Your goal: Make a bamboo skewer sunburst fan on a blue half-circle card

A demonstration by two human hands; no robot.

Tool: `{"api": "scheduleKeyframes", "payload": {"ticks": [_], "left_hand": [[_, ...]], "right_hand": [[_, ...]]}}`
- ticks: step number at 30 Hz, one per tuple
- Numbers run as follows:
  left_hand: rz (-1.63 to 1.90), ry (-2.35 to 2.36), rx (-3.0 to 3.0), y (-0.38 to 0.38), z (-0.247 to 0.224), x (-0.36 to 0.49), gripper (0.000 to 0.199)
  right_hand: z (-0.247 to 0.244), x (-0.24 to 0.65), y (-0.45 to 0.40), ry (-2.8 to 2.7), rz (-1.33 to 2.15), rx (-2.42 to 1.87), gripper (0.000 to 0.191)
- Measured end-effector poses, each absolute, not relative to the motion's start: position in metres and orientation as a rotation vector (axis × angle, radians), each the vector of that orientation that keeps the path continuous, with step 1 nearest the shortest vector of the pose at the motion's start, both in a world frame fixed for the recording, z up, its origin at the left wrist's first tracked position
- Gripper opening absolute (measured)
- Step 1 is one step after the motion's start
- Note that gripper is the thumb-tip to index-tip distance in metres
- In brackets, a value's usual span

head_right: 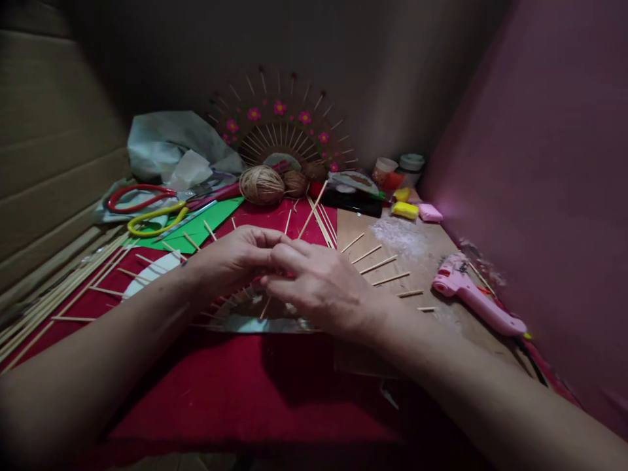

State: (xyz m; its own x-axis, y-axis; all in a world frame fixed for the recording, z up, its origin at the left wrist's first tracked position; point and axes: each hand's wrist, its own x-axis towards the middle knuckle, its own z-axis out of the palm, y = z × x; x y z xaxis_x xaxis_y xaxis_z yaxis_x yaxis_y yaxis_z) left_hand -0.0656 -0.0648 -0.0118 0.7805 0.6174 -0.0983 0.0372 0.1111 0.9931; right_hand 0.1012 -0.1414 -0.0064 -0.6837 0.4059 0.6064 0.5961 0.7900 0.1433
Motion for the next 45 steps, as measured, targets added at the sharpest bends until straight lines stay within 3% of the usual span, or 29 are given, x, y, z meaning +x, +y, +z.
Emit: {"api": "scheduleKeyframes", "payload": {"ticks": [4,9,15,24,45], "left_hand": [[0.549,0.646,1.518,-0.064,-0.007,-0.066,0.019],[0.673,0.9,1.538,-0.056,-0.001,-0.066,0.013],[0.656,0.928,1.595,-0.056,0.0,-0.065,0.017],[0.652,0.96,1.691,-0.057,0.0,-0.065,0.016],[0.637,0.948,1.71,-0.055,-0.003,-0.066,0.016]], "right_hand": [[0.003,0.114,-0.133,-2.542,-0.374,-0.685,0.032],[0.009,0.131,-0.119,-2.709,-0.184,-1.116,0.038],[0.006,0.123,-0.119,-2.738,-0.035,-1.256,0.034],[-0.018,0.128,-0.108,-2.686,0.013,-1.155,0.032],[-0.018,0.126,-0.107,-2.753,0.06,-1.219,0.033]]}}
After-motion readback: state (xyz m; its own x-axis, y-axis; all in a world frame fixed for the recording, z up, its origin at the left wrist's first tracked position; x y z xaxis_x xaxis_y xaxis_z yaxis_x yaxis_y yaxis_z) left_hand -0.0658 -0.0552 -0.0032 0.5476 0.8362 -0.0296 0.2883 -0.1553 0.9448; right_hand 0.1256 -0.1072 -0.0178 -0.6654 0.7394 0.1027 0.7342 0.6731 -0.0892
